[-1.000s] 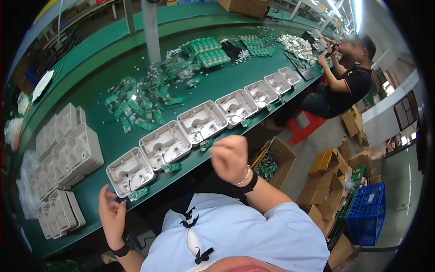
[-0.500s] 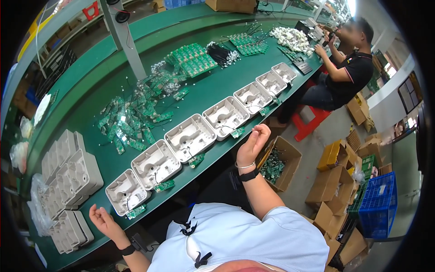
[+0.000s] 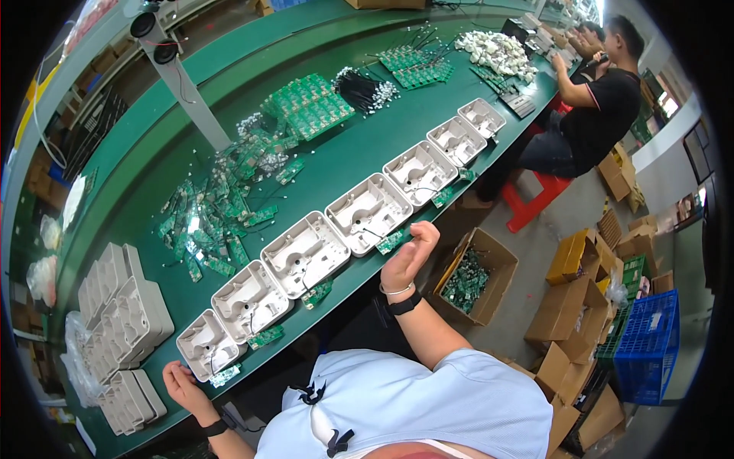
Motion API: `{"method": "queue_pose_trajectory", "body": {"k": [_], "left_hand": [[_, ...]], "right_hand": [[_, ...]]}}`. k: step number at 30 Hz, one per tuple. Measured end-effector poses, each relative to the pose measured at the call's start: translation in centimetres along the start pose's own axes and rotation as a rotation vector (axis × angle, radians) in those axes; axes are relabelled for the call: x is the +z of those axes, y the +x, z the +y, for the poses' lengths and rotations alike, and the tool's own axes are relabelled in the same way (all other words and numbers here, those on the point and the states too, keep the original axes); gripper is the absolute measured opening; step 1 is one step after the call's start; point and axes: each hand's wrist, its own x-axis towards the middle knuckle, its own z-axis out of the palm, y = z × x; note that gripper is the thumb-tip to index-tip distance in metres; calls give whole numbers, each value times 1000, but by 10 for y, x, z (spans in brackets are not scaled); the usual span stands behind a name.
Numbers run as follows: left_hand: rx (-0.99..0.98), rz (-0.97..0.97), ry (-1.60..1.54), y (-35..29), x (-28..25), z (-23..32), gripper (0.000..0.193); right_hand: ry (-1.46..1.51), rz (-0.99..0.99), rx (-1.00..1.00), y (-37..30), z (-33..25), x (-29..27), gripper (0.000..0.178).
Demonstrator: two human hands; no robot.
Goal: Assembling circuit boards and wires into plastic enclosures on a production line.
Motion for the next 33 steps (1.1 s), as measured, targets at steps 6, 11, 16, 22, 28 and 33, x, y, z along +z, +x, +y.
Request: {"method": "queue_pose_trajectory", "body": {"k": [6, 11, 16, 22, 28, 33], "left_hand": [[70, -100, 166, 3, -6, -2, 25], [-24, -241, 144, 11, -3, 12, 26], [-313, -485, 73, 26, -6, 38, 15], [-302, -576, 2, 27, -5, 32, 19], [-325, -680, -96, 22, 25, 57, 14], [-360, -767, -116, 14, 50, 83, 12]], "right_hand": [[58, -76, 45, 16, -17, -3, 35], [-99, -374, -124, 55, -76, -18, 35], [-344, -872, -252, 66, -130, 12, 44], [-519, -1013, -212, 53, -124, 26, 42], [-598, -959, -197, 67, -106, 27, 30], [-670, -917, -195, 77, -82, 28, 27]]}}
